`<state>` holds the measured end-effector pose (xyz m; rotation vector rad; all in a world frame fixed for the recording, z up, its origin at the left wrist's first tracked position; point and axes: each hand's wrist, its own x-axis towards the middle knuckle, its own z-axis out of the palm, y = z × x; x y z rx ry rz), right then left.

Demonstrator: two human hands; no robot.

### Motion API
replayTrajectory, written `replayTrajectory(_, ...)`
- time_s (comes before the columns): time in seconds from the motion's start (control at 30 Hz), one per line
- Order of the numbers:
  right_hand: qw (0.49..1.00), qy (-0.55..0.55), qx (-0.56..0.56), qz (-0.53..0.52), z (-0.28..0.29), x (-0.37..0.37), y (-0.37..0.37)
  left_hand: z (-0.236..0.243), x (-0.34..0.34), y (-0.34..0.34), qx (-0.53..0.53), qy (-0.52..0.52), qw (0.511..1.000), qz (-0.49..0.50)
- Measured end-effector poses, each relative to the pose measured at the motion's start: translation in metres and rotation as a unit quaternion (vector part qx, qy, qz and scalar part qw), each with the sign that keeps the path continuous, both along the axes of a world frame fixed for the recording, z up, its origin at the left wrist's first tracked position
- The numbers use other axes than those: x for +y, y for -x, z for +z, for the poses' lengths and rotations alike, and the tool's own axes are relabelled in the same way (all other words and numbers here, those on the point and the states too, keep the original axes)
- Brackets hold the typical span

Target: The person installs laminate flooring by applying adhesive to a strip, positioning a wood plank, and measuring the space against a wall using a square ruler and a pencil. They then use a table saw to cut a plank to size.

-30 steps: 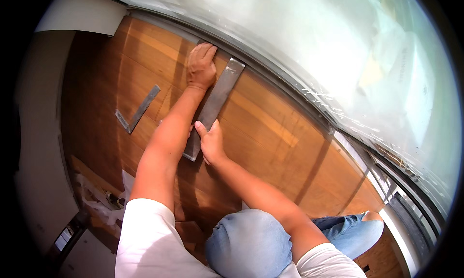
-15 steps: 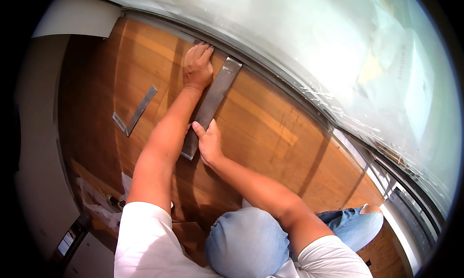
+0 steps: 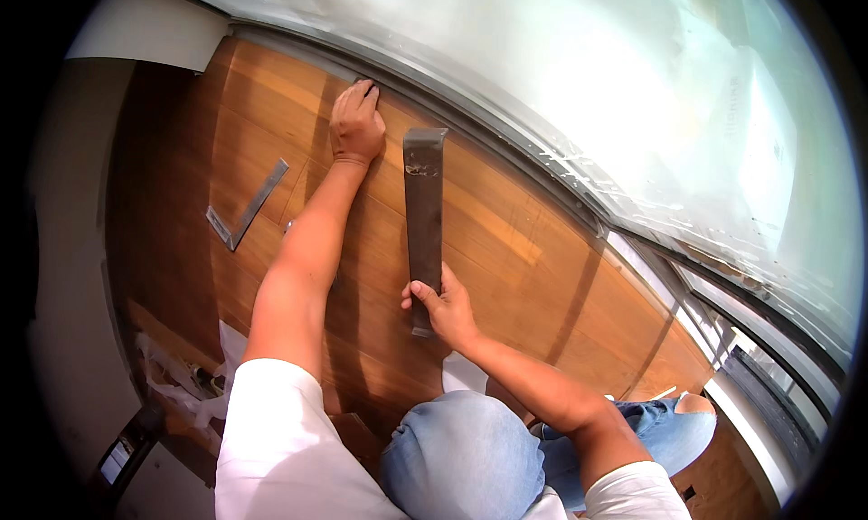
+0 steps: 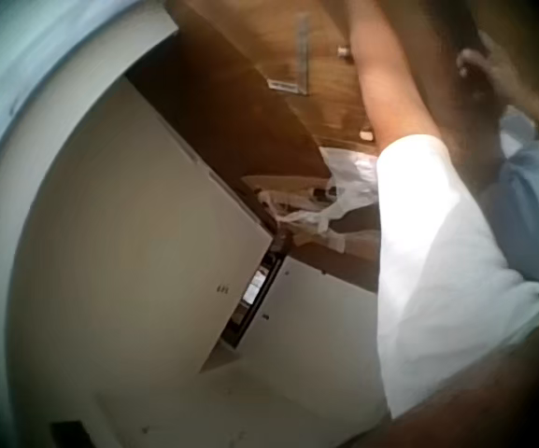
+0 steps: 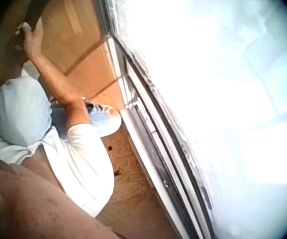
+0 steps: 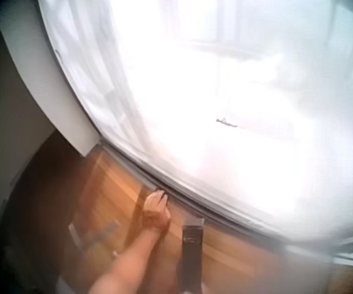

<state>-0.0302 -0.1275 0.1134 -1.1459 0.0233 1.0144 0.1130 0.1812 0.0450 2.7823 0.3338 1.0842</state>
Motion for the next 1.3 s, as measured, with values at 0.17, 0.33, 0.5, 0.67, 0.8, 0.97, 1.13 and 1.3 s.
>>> replayTrajectory(0.17,0.989,0.115,-0.076,0.051,0.013,-0.112,-0.015,-0.007,-0.009,0.003,0.039,-0.032,0.998,0.048)
replayTrajectory(0.33,0.943,0.264,-0.181,0.094,0.011,-0.18,-0.036,-0.012,-0.005,0.013,0.115,-0.015,0.992,0.045)
replayTrajectory(0.5,0.844,0.41,-0.245,0.242,0.036,-0.286,-0.064,-0.014,-0.096,0.018,0.155,-0.004,0.988,-0.019)
replayTrajectory(0.67,0.779,0.45,-0.308,0.308,0.065,-0.397,-0.076,-0.012,-0.233,0.042,0.22,0.006,0.961,-0.167)
replayTrajectory(0.8,0.758,0.505,-0.263,0.318,0.102,-0.456,-0.071,-0.014,-0.281,0.044,0.228,0.025,0.955,-0.19)
replayTrajectory(0.97,0.812,0.509,-0.199,0.203,0.113,-0.517,-0.037,-0.005,-0.305,0.032,0.232,0.006,0.946,-0.227)
replayTrajectory(1.13,0.89,0.451,-0.061,0.012,0.071,-0.511,-0.007,-0.004,-0.354,0.037,0.251,-0.001,0.928,-0.275)
replayTrajectory(1.3,0.895,0.413,-0.052,-0.159,0.024,-0.501,0.022,-0.004,-0.392,0.031,0.251,-0.001,0.925,-0.286)
